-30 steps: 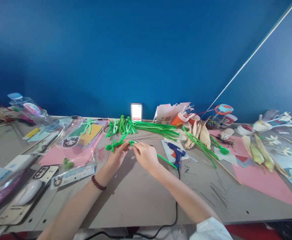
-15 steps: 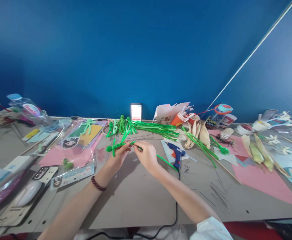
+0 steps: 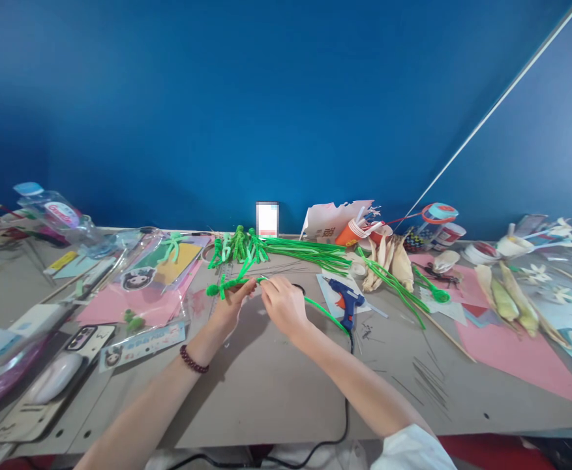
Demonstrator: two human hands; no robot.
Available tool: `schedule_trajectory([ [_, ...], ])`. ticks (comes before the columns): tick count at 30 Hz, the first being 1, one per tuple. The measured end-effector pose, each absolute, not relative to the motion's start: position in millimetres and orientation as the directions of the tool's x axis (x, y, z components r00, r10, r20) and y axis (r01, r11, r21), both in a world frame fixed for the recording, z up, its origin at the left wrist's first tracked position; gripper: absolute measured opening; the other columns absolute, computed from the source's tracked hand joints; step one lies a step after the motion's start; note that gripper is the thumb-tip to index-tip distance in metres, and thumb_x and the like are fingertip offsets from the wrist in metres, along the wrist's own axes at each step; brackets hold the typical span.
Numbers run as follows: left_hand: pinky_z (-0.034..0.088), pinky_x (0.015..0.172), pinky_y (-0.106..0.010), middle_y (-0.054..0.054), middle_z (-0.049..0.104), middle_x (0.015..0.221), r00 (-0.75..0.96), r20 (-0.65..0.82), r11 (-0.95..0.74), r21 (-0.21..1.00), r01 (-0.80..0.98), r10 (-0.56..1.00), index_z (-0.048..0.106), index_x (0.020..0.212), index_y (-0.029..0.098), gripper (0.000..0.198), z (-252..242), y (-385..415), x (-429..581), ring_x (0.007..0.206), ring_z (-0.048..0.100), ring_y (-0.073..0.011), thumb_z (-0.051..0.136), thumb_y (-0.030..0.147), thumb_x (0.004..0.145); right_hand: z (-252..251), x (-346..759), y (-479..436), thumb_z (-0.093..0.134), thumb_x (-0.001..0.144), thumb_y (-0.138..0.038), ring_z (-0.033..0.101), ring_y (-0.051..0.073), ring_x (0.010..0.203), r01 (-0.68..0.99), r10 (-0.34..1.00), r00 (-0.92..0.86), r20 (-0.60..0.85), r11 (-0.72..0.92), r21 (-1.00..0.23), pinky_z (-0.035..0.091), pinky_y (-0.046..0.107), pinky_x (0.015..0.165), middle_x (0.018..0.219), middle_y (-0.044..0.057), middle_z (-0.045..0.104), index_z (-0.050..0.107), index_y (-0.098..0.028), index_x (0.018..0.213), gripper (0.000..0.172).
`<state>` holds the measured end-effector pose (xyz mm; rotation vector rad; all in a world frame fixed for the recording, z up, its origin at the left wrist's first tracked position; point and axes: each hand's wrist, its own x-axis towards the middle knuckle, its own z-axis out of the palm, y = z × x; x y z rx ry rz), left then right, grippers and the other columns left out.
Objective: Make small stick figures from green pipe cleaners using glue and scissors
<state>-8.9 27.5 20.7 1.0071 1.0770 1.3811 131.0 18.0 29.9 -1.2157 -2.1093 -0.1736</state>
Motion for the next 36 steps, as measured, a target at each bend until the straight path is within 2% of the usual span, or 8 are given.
schedule_trajectory([
  [5,0.043,0.06,-0.028,-0.001,0.058,0.065,-0.05,0.041,-0.055,0.947,-0.317,0.998,0.062,0.061,0.023,0.015,10.0,26.5,-2.5,0.062,0.052,-0.0148,0.069,0.035,0.067,27.0,127.3,14.7,0.04,0.091,-0.017,0.058,0.016,0.075,0.822,0.695,-0.342,0.632,0.548,-0.157,0.041,0.026,0.066,0.076,0.005,0.064,0.065,-0.017,0.086,0.025],
  [11,0.044,0.057,-0.026,-0.001,0.059,0.065,0.04,-0.065,0.077,0.848,-0.524,0.997,0.063,0.063,0.021,0.014,0.8,33.6,-3.8,0.063,0.054,-0.0139,0.073,0.032,0.064,28.6,128.7,16.0,0.041,0.091,-0.02,0.058,0.016,0.078,0.819,0.726,-0.333,0.601,0.539,-0.196,0.04,0.024,0.067,0.079,0.005,0.065,0.065,-0.019,0.085,0.025],
  [17,0.043,0.06,-0.025,-0.001,0.059,0.07,0.142,-0.062,0.129,0.838,-0.53,0.988,0.064,0.069,0.016,0.018,1.9,35.7,-10.9,0.066,0.054,-0.0118,0.073,0.03,0.064,34.1,131.0,16.7,0.04,0.091,-0.019,0.058,0.016,0.082,0.811,0.759,-0.35,0.549,0.539,-0.229,0.039,0.024,0.067,0.084,0.005,0.065,0.064,-0.02,0.089,0.024],
  [23,0.042,0.06,-0.026,0.002,0.051,0.061,0.127,0.02,0.034,0.91,-0.414,0.992,0.062,0.068,0.017,0.019,4.4,34.8,-11.1,0.059,0.047,-0.0104,0.07,0.034,0.069,35.1,130.5,16.1,0.039,0.092,-0.021,0.057,0.017,0.082,0.797,0.774,-0.371,0.514,0.549,-0.252,0.038,0.024,0.066,0.083,0.004,0.064,0.062,-0.021,0.087,0.024],
  [28,0.046,0.067,-0.031,-0.002,0.06,0.071,0.073,0.08,-0.057,0.96,-0.275,0.994,0.063,0.072,0.021,0.019,6.3,33.8,-12.3,0.068,0.056,-0.0162,0.062,0.04,0.074,35.8,132.9,17.9,0.039,0.092,-0.021,0.057,0.017,0.083,0.806,0.791,-0.338,0.51,0.523,-0.278,0.039,0.024,0.067,0.085,0.004,0.065,0.062,-0.021,0.089,0.024],
  [31,0.047,0.07,-0.033,-0.003,0.065,0.074,-0.001,0.096,-0.095,0.988,-0.121,0.995,0.064,0.074,0.024,0.019,6.9,33.9,-12.6,0.072,0.06,-0.0191,0.058,0.042,0.075,35.8,134.7,19.5,0.039,0.092,-0.021,0.057,0.017,0.084,0.811,0.803,-0.311,0.508,0.503,-0.299,0.039,0.025,0.068,0.086,0.004,0.064,0.062,-0.021,0.092,0.023],
  [34,0.048,0.071,-0.034,-0.002,0.065,0.065,-0.092,0.121,-0.113,0.99,0.089,0.988,0.064,0.066,0.023,0.019,6.6,34.9,-12.1,0.067,0.061,-0.0194,0.062,0.042,0.071,35.0,134.7,20.2,0.039,0.093,-0.024,0.058,0.017,0.083,0.804,0.806,-0.326,0.494,0.511,-0.304,0.039,0.025,0.066,0.085,0.004,0.064,0.062,-0.021,0.09,0.023],
  [36,0.049,0.069,-0.034,-0.002,0.065,0.062,-0.131,0.143,-0.123,0.981,0.151,0.981,0.064,0.064,0.023,0.021,6.3,35.2,-11.3,0.063,0.061,-0.0193,0.063,0.043,0.07,34.9,133.9,20.2,0.041,0.092,-0.025,0.058,0.017,0.082,0.801,0.805,-0.345,0.483,0.52,-0.296,0.038,0.025,0.064,0.084,0.004,0.064,0.062,-0.021,0.09,0.022],
])
